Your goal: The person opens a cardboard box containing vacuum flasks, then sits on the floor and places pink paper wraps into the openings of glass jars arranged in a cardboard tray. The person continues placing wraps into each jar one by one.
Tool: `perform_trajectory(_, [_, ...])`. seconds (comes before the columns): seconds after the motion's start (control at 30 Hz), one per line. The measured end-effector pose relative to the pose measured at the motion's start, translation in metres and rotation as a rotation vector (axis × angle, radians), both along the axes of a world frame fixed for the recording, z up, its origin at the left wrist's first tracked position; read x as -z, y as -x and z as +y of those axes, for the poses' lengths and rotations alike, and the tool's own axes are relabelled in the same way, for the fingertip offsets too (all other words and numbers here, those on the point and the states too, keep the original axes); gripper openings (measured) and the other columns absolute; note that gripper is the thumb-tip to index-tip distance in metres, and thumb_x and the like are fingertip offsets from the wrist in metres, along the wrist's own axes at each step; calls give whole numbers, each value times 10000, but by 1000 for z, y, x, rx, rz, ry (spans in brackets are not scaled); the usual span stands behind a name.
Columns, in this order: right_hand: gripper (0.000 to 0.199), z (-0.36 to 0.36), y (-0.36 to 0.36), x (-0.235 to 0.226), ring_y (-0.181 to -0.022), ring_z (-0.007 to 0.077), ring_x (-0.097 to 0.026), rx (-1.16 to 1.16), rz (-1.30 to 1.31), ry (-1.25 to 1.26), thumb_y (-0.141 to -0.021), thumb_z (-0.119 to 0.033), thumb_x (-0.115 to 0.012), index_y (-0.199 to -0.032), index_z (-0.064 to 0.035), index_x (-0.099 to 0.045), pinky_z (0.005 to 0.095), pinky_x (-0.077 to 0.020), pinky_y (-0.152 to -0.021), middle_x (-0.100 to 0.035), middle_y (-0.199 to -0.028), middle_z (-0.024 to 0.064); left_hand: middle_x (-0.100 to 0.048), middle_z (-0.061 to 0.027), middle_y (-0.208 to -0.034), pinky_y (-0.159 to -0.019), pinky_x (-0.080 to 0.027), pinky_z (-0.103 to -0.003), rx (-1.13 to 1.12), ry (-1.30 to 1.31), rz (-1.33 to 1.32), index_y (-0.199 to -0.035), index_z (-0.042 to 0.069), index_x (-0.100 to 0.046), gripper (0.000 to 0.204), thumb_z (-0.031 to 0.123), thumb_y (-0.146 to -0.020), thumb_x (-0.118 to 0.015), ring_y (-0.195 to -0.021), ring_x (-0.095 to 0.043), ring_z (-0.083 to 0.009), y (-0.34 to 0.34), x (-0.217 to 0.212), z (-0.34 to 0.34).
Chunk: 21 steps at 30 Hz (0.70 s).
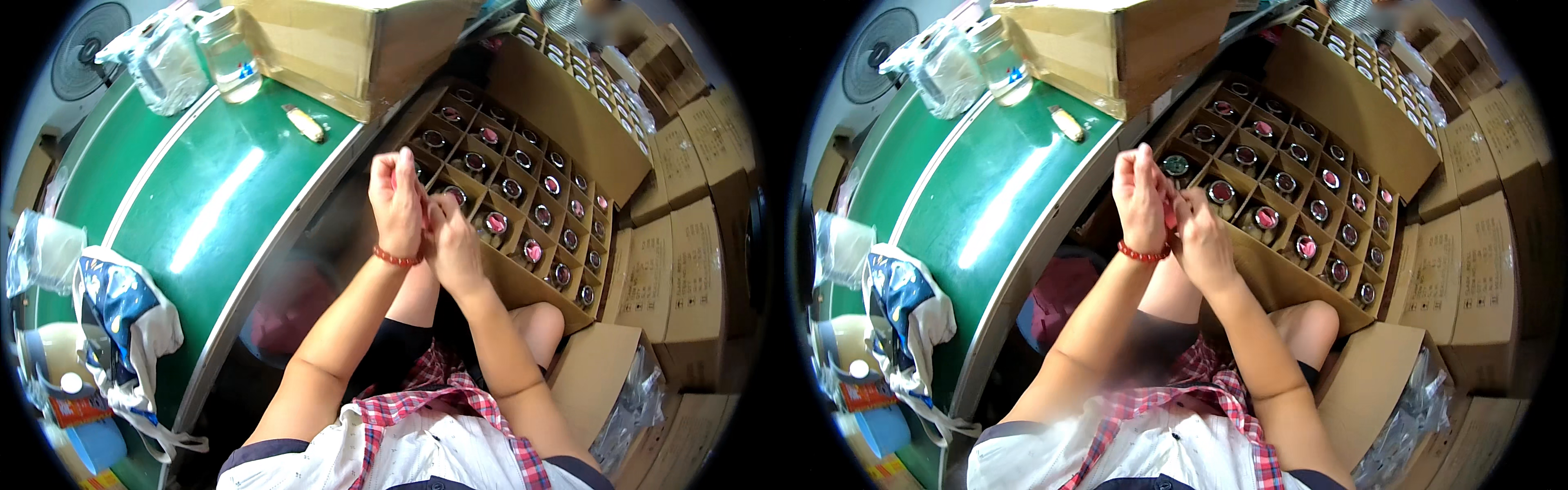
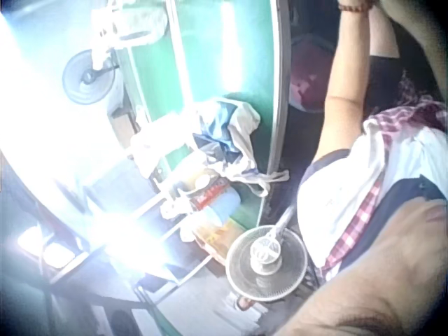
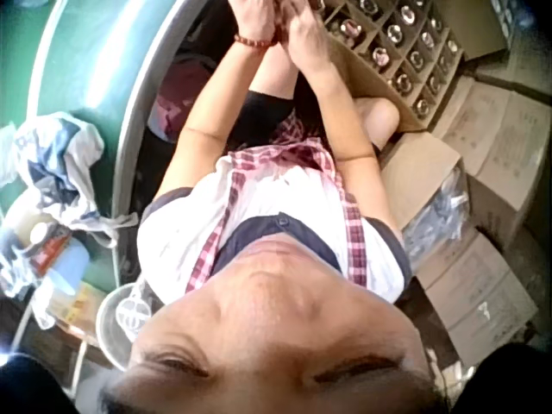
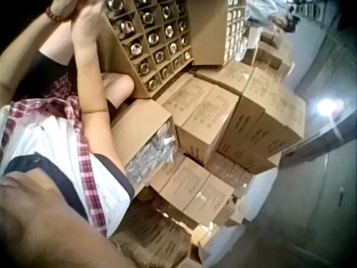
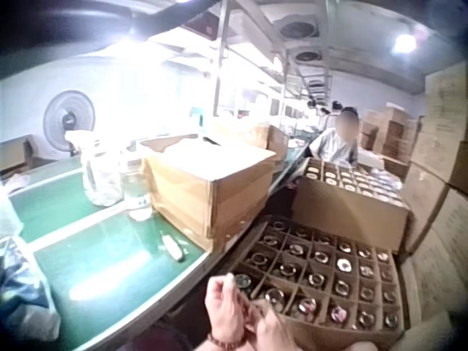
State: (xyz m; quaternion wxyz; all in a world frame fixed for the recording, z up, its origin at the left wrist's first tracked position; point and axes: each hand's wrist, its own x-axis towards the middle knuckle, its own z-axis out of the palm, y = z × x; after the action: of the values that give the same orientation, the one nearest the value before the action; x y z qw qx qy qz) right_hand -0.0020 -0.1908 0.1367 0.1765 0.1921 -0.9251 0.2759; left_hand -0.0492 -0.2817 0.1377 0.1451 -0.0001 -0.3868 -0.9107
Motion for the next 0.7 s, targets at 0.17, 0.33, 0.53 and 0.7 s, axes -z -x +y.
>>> perform_trajectory(0.17, [206, 17, 91, 21, -771, 378, -573, 68, 103, 147, -711, 8, -604, -906, -32, -554, 430, -473, -641, -557, -893, 167, -523, -38, -877, -749, -437, -234, 187, 305, 210, -1093, 22, -493, 250, 65, -851, -540, -781, -504, -109, 56, 21, 0])
perform_trajectory(0.33, [117, 29, 163, 82, -792, 402, -572, 96, 30, 202, -711, 0, -564, -824, -30, -554, 464, -455, -667, -598, -806, 199, -573, -98, -991, -734, -491, -281, -18, 944, 235, -1025, -15, -604, 212, 35, -819, -616, -838, -595, -179, 110, 95, -14])
perform_trajectory(0.53, [186, 25, 175, 139, -1021, 282, -523, 90, -124, -185, -724, -95, -585, -903, -75, -629, 397, -406, -865, -591, -1063, 106, -601, -145, -874, -704, -481, -343, 106, 1205, 229, -936, 17, -617, 221, -35, -724, -578, -828, -594, -302, 132, 138, -24])
perform_trajectory(0.7, [327, 50, 147, 134, -1132, 344, -447, 108, -16, 56, -710, -224, -688, -986, -63, -615, 408, -384, -951, -486, -1235, 148, -602, -147, -878, -700, -455, -416, 5, 1514, 273, -842, 53, -560, 170, -37, -700, -534, -846, -561, -356, 134, 122, -12])
